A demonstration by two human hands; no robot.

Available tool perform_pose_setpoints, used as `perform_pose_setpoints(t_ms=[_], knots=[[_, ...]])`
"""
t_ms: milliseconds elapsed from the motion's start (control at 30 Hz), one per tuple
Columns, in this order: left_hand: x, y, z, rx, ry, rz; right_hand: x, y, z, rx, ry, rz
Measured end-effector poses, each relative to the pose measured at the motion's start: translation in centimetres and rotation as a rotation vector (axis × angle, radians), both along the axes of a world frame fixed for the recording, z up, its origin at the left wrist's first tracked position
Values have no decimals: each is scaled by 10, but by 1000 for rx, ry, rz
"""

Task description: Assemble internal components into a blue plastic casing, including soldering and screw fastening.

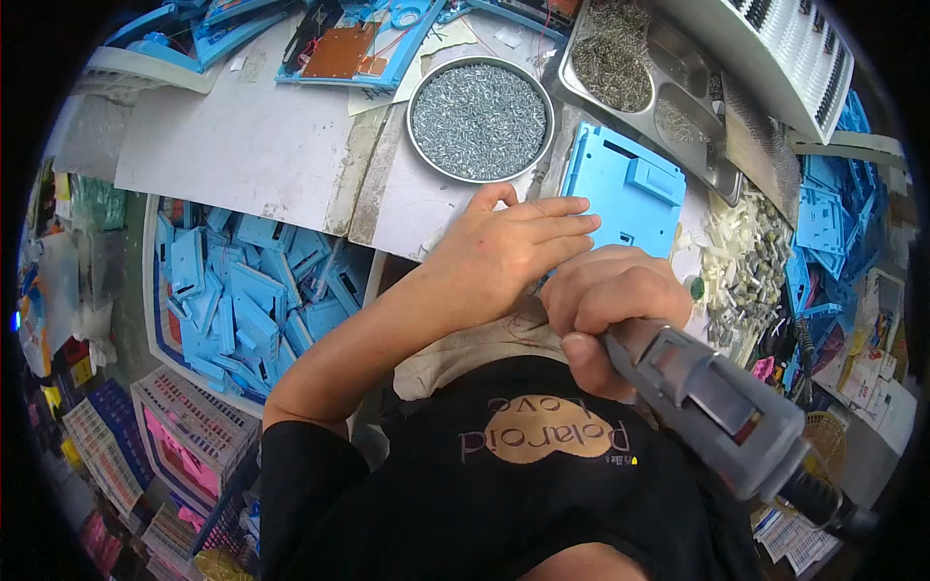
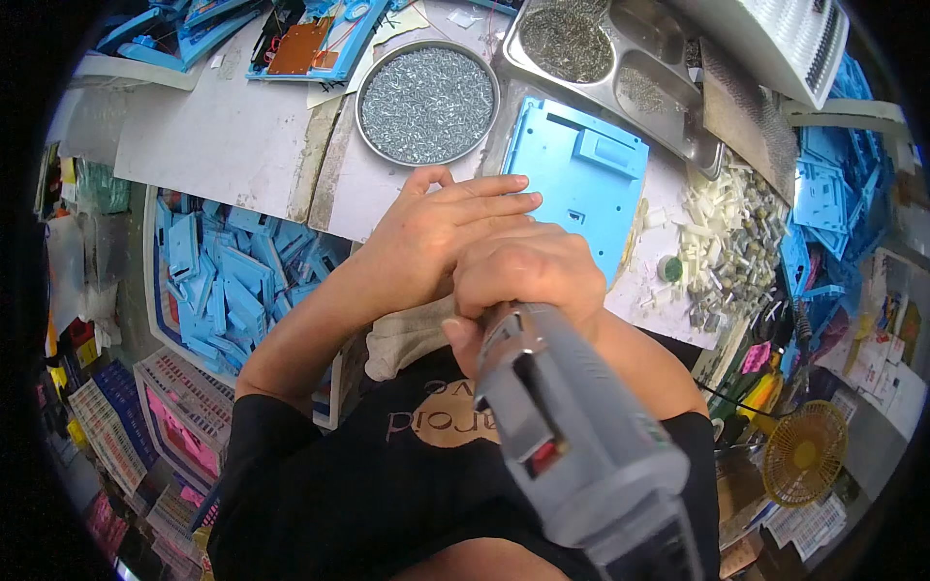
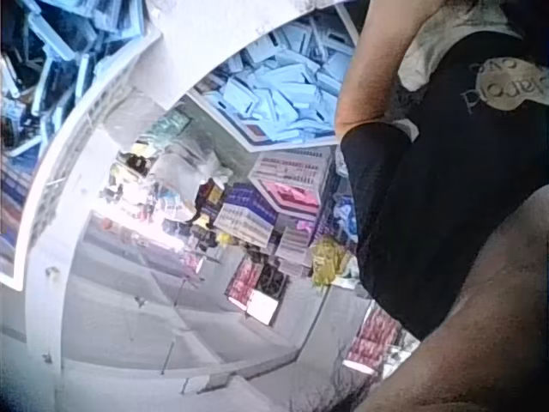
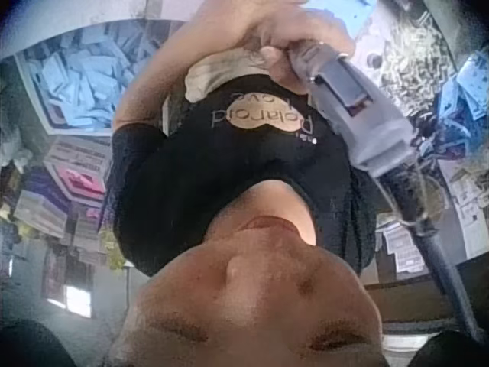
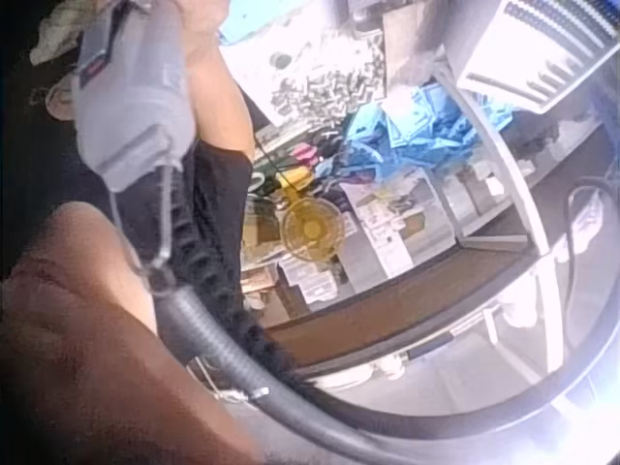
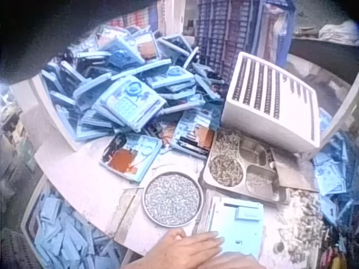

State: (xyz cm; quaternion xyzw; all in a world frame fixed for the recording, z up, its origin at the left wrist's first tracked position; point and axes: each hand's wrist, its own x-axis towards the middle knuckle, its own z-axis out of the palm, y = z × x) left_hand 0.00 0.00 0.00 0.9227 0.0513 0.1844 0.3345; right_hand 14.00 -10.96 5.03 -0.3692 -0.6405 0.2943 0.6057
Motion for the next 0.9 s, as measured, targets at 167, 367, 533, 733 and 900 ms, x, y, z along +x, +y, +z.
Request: perform_pose_setpoints(t_ms=[167, 367, 533, 733, 900], knots=[[7, -1, 15, 50, 26, -23, 21, -5, 12, -86, -7, 9], [34, -12, 31, -37, 5, 55, 117, -49, 50, 61, 274, -197], [77, -28, 21, 268, 24, 43, 130, -49, 8, 68, 353, -357], [73, -31, 27, 331, 127, 64, 132, -34, 11, 55, 382, -377], [75, -32, 31, 329, 151, 60, 133, -40, -3, -90, 283, -414]])
